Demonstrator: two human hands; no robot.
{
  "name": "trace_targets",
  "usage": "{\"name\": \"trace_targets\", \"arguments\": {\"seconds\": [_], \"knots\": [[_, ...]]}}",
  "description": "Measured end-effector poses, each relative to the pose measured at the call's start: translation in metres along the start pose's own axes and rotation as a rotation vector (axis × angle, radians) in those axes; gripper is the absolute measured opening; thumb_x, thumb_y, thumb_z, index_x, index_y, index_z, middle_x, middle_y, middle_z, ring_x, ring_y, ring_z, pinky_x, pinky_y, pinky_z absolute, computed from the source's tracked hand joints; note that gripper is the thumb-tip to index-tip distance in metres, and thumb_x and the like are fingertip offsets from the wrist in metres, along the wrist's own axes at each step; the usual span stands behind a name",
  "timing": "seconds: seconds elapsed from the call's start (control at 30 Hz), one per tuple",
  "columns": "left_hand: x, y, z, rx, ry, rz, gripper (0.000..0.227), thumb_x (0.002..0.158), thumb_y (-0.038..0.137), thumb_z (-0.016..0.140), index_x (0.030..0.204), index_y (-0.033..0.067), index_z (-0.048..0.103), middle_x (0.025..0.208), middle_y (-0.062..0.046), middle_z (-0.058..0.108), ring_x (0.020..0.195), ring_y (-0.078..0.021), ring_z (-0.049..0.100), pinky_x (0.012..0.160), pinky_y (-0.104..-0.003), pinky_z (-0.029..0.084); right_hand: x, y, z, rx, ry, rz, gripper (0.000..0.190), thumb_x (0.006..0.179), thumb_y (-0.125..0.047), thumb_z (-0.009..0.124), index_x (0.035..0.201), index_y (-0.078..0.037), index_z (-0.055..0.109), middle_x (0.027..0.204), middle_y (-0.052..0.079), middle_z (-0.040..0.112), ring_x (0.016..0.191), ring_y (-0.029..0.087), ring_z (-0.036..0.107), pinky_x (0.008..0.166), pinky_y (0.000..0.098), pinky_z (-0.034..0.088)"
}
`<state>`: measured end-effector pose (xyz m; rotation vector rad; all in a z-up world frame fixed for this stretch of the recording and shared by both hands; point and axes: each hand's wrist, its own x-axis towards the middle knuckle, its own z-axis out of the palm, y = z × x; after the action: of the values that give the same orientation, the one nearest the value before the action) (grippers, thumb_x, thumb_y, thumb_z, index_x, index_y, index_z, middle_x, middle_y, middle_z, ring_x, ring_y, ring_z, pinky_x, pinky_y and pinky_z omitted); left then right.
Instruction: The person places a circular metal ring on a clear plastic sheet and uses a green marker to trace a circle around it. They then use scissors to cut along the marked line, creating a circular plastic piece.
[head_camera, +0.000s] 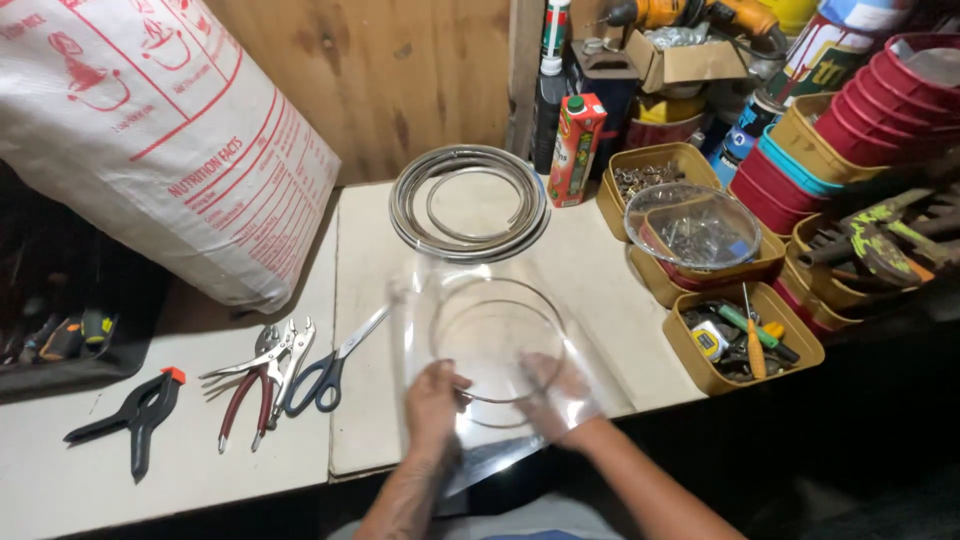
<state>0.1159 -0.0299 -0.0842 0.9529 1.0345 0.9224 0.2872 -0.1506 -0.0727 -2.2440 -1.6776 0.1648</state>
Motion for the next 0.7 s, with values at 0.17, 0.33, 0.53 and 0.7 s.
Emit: {"name": "trace_targets", "arguments": {"seconds": [0.17, 0.33, 0.53, 0.7], "knots": [[0.006, 0.053, -0.049, 0.67, 0.073, -0.042, 0.037, 0.094, 0.031, 0.059, 0.123, 0.0129, 0.073, 0.092, -0.004, 0.081, 0.077, -0.0191, 0.075, 0.085, -0.031, 0.056, 0.018, 0.051, -0.011, 1.301, 0.343, 0.731, 0.084, 0.099, -0.024, 0.057, 0.166, -0.033, 0.007, 0.114, 0.018, 0.063, 0.067, 0.033, 0.066, 0.055, 0.0462, 0.057], [0.007, 0.054, -0.069, 1.107, -0.104, 0.195, 0.054, 0.09, 0.046, 0.06, 0.133, 0.0141, 0.066, 0.127, -0.015, 0.069, 0.123, -0.0378, 0.059, 0.108, -0.047, 0.043, 0.016, 0.051, -0.049, 1.801, 0.365, 0.914, 0.071, 0.092, -0.063, 0.044, 0.148, -0.025, 0.024, 0.146, 0.025, 0.054, 0.108, 0.048, 0.06, 0.101, 0.0617, 0.051], [0.001, 0.045, -0.089, 1.293, -0.308, 0.414, 0.053, 0.091, 0.046, 0.06, 0.135, 0.0177, 0.065, 0.141, -0.009, 0.058, 0.136, -0.0311, 0.047, 0.113, -0.052, 0.035, 0.011, 0.071, 0.007, 0.83, 0.341, 0.361, 0.053, 0.099, -0.03, 0.057, 0.146, -0.008, 0.051, 0.132, 0.013, 0.058, 0.112, 0.03, 0.063, 0.105, 0.0366, 0.048], [-0.006, 0.062, -0.099, 1.1, -0.387, 0.57, 0.071, 0.092, 0.023, 0.062, 0.157, 0.0099, 0.036, 0.132, -0.02, 0.063, 0.125, -0.0396, 0.056, 0.111, -0.05, 0.04, 0.02, 0.048, -0.003, 0.475, 0.17, 0.388, 0.049, 0.097, -0.046, 0.052, 0.137, -0.022, 0.067, 0.129, 0.012, 0.072, 0.122, 0.032, 0.064, 0.104, 0.0388, 0.045]]}}
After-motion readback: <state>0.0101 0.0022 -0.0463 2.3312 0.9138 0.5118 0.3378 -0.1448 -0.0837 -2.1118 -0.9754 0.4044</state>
